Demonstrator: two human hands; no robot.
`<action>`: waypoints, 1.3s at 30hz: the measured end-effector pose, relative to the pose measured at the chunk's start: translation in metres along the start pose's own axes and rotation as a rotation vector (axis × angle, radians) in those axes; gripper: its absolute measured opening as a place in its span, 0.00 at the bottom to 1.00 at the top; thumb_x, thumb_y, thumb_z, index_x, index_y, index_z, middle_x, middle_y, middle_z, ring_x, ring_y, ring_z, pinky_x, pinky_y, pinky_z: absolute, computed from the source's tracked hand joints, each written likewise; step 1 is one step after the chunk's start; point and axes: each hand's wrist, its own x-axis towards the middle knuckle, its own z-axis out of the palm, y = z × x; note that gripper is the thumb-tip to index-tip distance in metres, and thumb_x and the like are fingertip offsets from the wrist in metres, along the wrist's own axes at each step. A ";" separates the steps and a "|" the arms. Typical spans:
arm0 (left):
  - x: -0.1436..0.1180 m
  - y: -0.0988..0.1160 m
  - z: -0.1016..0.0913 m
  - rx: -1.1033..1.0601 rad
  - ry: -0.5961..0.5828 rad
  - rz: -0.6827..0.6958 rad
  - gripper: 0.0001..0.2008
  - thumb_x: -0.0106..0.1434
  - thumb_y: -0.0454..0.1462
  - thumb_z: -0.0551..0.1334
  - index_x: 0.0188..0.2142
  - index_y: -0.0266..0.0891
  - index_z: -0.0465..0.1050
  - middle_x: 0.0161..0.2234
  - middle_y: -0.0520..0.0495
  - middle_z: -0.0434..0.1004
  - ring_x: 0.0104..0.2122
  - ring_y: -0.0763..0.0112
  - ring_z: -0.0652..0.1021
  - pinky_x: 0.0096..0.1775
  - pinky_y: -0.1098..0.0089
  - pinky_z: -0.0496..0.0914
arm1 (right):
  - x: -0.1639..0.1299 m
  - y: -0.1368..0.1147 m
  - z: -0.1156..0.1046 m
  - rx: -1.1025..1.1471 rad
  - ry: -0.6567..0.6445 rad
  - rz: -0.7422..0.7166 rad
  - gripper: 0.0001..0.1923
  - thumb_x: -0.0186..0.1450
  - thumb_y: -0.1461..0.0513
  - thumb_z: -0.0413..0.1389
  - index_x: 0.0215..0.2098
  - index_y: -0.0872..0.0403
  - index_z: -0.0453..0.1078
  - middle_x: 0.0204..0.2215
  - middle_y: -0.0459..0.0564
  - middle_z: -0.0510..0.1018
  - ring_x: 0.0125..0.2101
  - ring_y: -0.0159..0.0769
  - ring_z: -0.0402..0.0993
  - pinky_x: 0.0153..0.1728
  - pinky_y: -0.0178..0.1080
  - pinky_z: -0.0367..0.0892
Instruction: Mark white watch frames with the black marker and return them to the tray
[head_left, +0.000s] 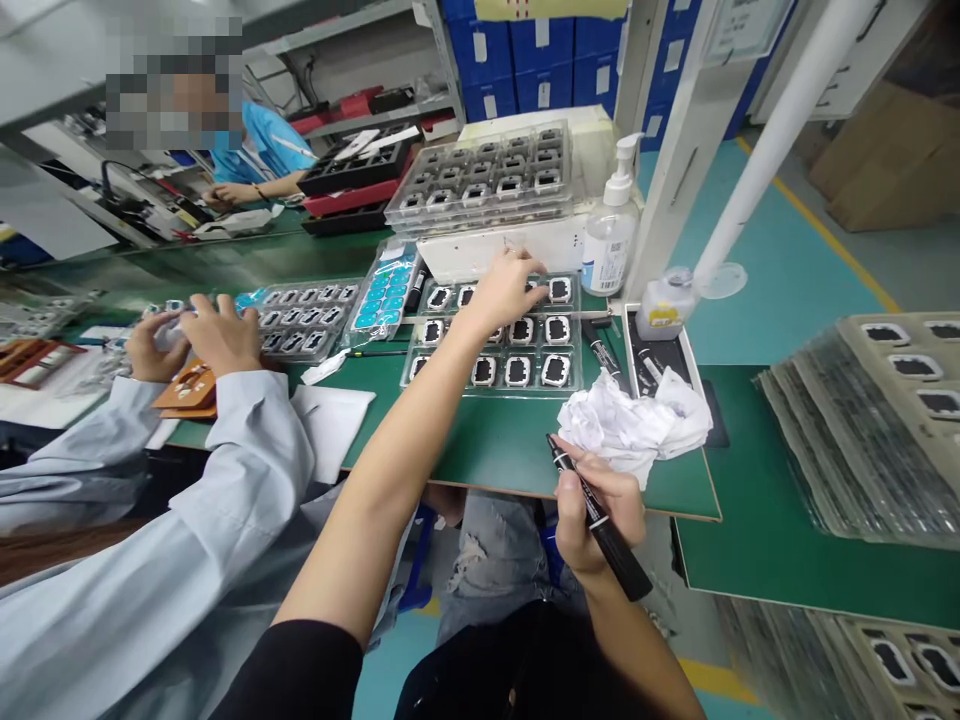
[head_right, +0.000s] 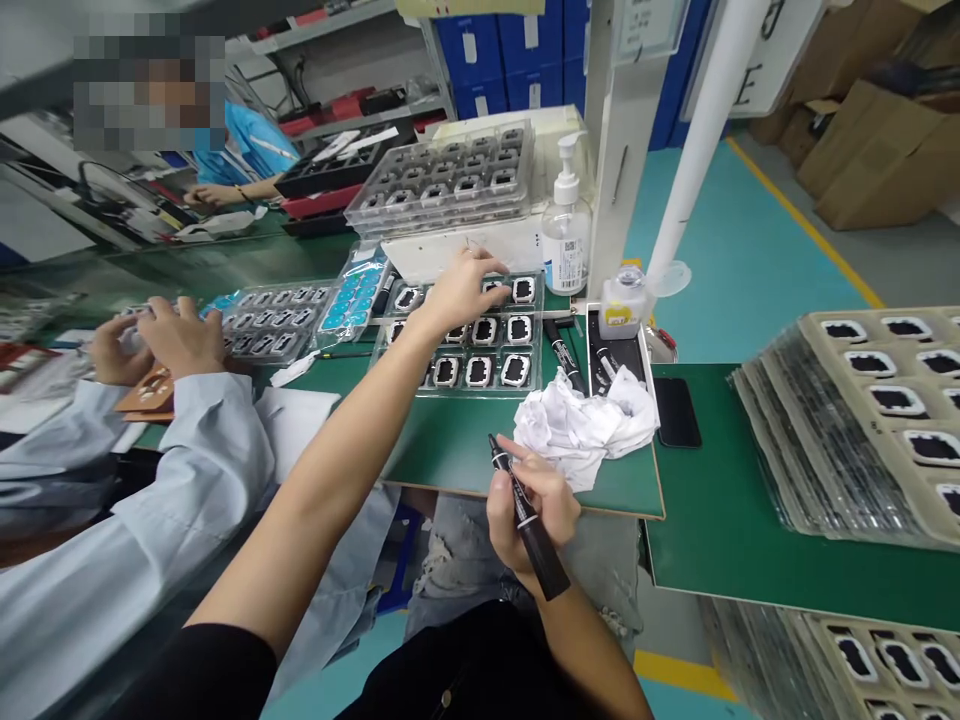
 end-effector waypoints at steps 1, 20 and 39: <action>0.007 0.003 0.002 0.015 -0.046 0.021 0.14 0.73 0.39 0.74 0.54 0.36 0.87 0.60 0.28 0.84 0.66 0.34 0.77 0.72 0.31 0.70 | 0.000 0.000 0.000 -0.006 -0.004 -0.001 0.06 0.77 0.66 0.65 0.50 0.52 0.76 0.29 0.42 0.81 0.33 0.48 0.92 0.42 0.54 0.95; -0.032 0.028 -0.044 -0.323 0.039 0.067 0.21 0.64 0.35 0.76 0.55 0.36 0.82 0.50 0.39 0.87 0.45 0.57 0.87 0.55 0.54 0.85 | -0.015 0.013 -0.015 -0.019 -0.021 0.038 0.10 0.75 0.66 0.68 0.52 0.51 0.76 0.34 0.47 0.86 0.40 0.55 0.94 0.40 0.55 0.93; -0.253 0.122 -0.014 -0.904 0.119 -0.265 0.23 0.75 0.37 0.77 0.66 0.46 0.81 0.53 0.44 0.92 0.50 0.61 0.93 0.59 0.61 0.89 | 0.010 -0.009 0.005 -0.169 -0.110 0.248 0.06 0.76 0.62 0.71 0.44 0.50 0.79 0.35 0.47 0.89 0.41 0.55 0.95 0.43 0.50 0.93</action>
